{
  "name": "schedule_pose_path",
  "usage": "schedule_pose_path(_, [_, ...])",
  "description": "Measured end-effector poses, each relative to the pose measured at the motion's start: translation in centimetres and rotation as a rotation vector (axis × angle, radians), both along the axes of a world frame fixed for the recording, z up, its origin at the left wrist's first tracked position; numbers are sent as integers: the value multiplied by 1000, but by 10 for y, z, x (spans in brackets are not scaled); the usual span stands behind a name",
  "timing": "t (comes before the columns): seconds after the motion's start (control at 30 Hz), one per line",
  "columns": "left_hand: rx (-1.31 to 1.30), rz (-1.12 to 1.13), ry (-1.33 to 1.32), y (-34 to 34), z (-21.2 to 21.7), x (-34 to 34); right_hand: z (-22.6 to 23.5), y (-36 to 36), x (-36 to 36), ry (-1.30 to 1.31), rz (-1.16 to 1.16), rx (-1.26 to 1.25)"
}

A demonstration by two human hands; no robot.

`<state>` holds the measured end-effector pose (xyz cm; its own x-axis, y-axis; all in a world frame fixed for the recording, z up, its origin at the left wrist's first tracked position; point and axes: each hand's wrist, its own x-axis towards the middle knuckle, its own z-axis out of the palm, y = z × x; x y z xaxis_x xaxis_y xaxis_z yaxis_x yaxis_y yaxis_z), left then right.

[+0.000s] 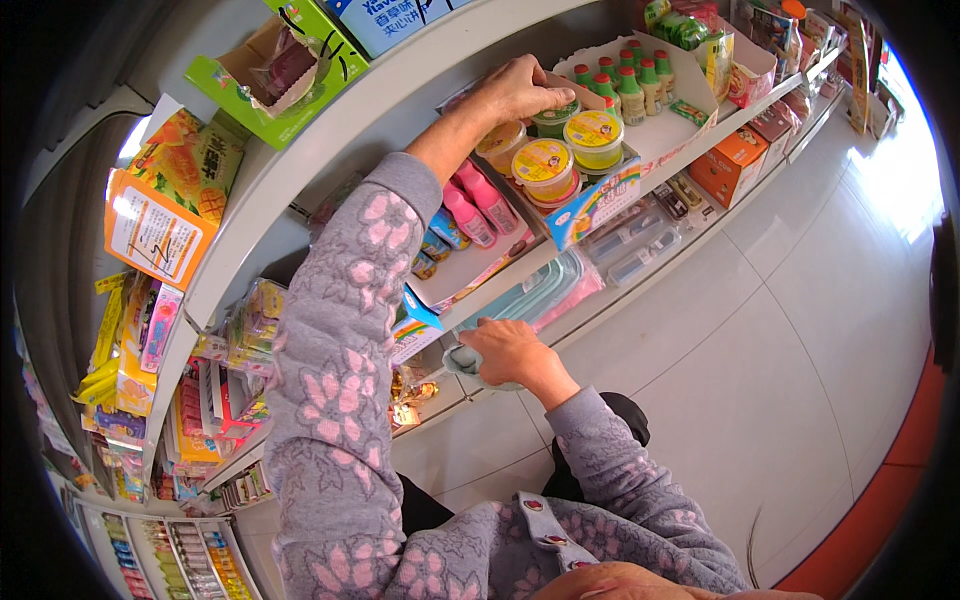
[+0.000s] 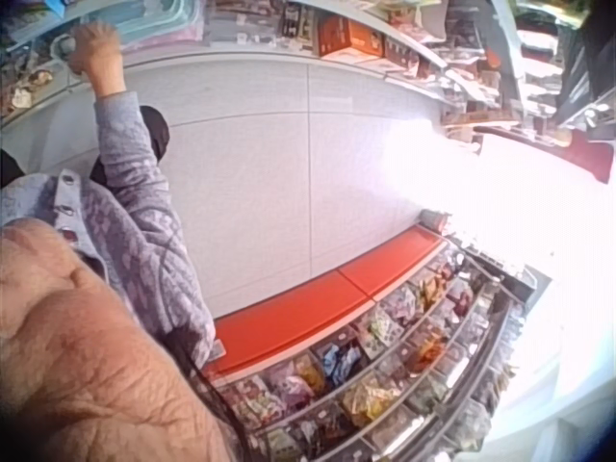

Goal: The person wipes the front edges of store shelves with a light-colored cloth, moving along the aisle and handling various packaged items to reach the surfaces. They occasionally pause to fold the cloth and continue wiping different sections of the shelving.

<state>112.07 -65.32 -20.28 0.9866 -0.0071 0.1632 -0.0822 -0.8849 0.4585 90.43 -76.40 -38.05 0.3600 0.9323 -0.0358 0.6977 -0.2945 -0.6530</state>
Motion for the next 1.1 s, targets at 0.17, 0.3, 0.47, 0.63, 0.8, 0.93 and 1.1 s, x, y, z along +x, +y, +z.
schedule_pose_path(0.17, [-138,76,49,-9,5,-9,0,1,0,6,4,-3])
schedule_pose_path(0.3, [-112,52,62,-3,5,-7,0,1,0,2,8,-13])
schedule_pose_path(0.47, [-119,148,9,27,9,10,0,-1,-1,14,-6,4])
schedule_pose_path(0.63, [156,190,-240,60,3,25,-1,-2,-1,-9,-28,37])
schedule_pose_path(0.8, [274,224,-274,67,-3,37,-4,0,-2,-14,-19,42])
schedule_pose_path(0.93, [306,101,-258,60,-8,46,-9,1,-1,-22,-14,47])
schedule_pose_path(1.1, [309,176,-188,61,-23,63,-14,4,1,-16,5,10])
